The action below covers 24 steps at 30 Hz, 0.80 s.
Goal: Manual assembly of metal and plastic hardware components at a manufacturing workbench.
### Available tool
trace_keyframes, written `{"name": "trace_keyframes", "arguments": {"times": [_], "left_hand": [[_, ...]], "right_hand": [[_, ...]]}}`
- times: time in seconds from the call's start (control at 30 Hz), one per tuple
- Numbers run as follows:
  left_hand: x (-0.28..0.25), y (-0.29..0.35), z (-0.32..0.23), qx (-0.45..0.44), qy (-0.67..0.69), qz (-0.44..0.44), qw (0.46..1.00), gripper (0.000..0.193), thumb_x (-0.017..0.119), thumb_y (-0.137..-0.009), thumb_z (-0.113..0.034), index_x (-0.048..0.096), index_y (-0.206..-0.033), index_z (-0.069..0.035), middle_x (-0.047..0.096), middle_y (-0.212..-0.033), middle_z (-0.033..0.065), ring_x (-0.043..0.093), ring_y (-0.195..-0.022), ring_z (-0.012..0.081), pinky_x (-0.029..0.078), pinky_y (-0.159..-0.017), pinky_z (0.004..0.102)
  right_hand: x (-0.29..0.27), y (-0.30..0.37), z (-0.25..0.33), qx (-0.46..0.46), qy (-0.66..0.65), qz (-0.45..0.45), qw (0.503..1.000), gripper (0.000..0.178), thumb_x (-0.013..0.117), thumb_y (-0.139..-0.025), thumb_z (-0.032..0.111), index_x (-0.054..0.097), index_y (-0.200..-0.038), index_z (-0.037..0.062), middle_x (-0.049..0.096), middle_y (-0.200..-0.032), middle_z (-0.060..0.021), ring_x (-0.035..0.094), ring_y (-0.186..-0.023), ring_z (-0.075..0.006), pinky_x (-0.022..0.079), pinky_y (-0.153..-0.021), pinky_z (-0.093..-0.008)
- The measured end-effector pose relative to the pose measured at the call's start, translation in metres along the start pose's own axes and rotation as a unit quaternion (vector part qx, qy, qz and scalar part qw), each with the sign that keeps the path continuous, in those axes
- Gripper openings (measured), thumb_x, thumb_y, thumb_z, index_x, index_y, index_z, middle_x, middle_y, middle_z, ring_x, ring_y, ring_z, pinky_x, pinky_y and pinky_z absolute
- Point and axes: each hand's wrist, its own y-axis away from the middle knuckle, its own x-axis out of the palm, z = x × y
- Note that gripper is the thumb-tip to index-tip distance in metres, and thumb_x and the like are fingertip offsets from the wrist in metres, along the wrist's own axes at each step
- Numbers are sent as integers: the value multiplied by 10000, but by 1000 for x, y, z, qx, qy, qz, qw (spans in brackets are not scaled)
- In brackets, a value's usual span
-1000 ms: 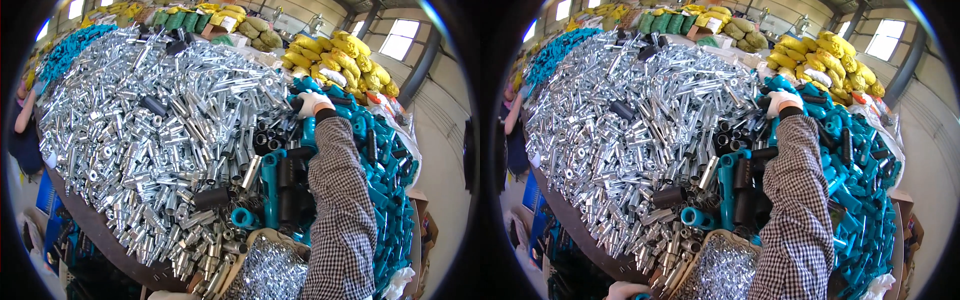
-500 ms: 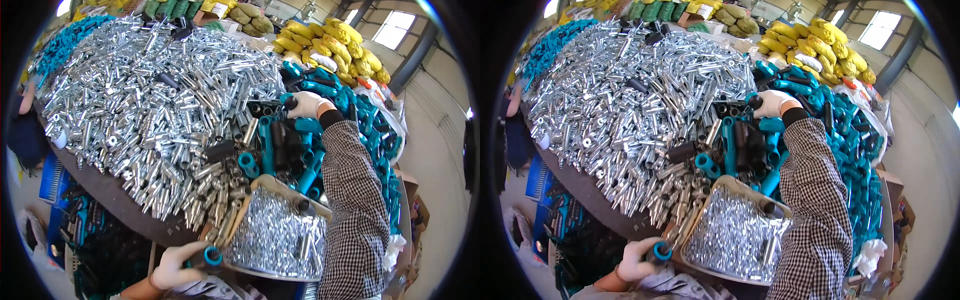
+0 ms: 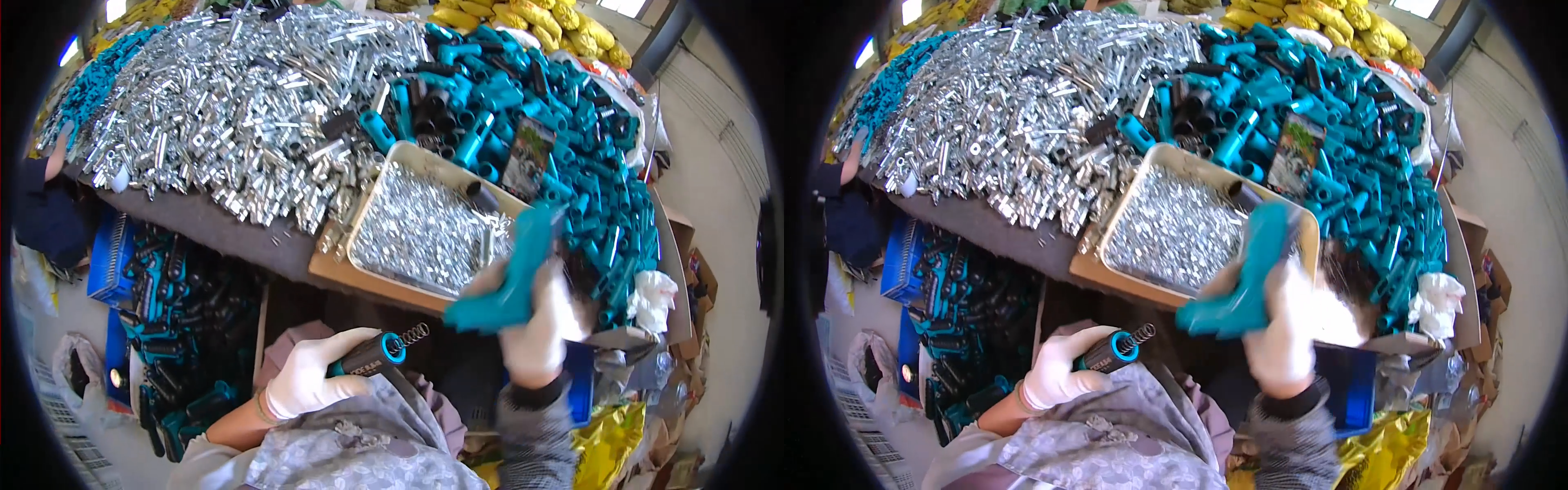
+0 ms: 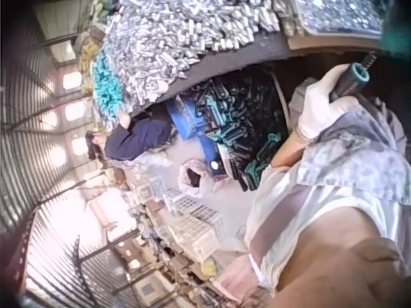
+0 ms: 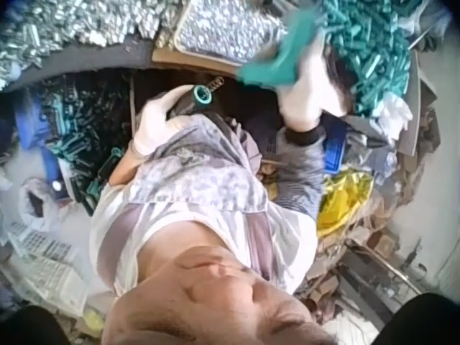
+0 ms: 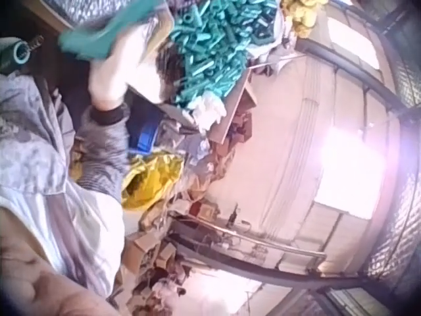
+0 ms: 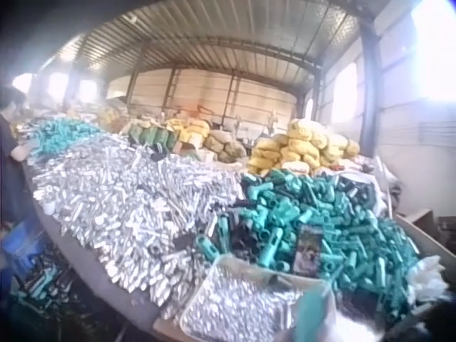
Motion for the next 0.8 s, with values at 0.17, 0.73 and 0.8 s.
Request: {"name": "trace_keyframes", "arguments": {"times": [0.17, 0.73, 0.8], "left_hand": [[30, 6, 1, 8, -96, 38, 995, 643, 808, -782, -407, 599, -1284, -64, 705, -934, 156, 675, -813, 362, 522, -735, 404], [48, 8, 9, 37, -240, 82, 967, 583, 771, -796, -448, 628, -1243, -101, 693, -802, 129, 667, -718, 343, 512, -641, 422], [43, 5, 4, -14, -175, 97, 980, 587, 776, -810, -417, 610, -1269, -91, 706, -894, 145, 694, -796, 345, 535, -697, 416]], "right_hand": [[-12, 85, -66, 128, -280, -125, 943, 541, 452, -1020, 548, 505, -1291, 83, 550, -953, -59, 569, -827, -195, 515, -821, -436], [-51, 84, -75, 38, -189, 108, 975, 594, 436, -1016, 541, 622, -1064, -22, 634, -1074, -185, 641, -916, -289, 518, -926, -475], [-51, 88, -64, 22, -151, 172, 973, 639, 446, -1010, 518, 678, -990, -78, 620, -1188, -282, 617, -1040, -362, 469, -991, -453]]}}
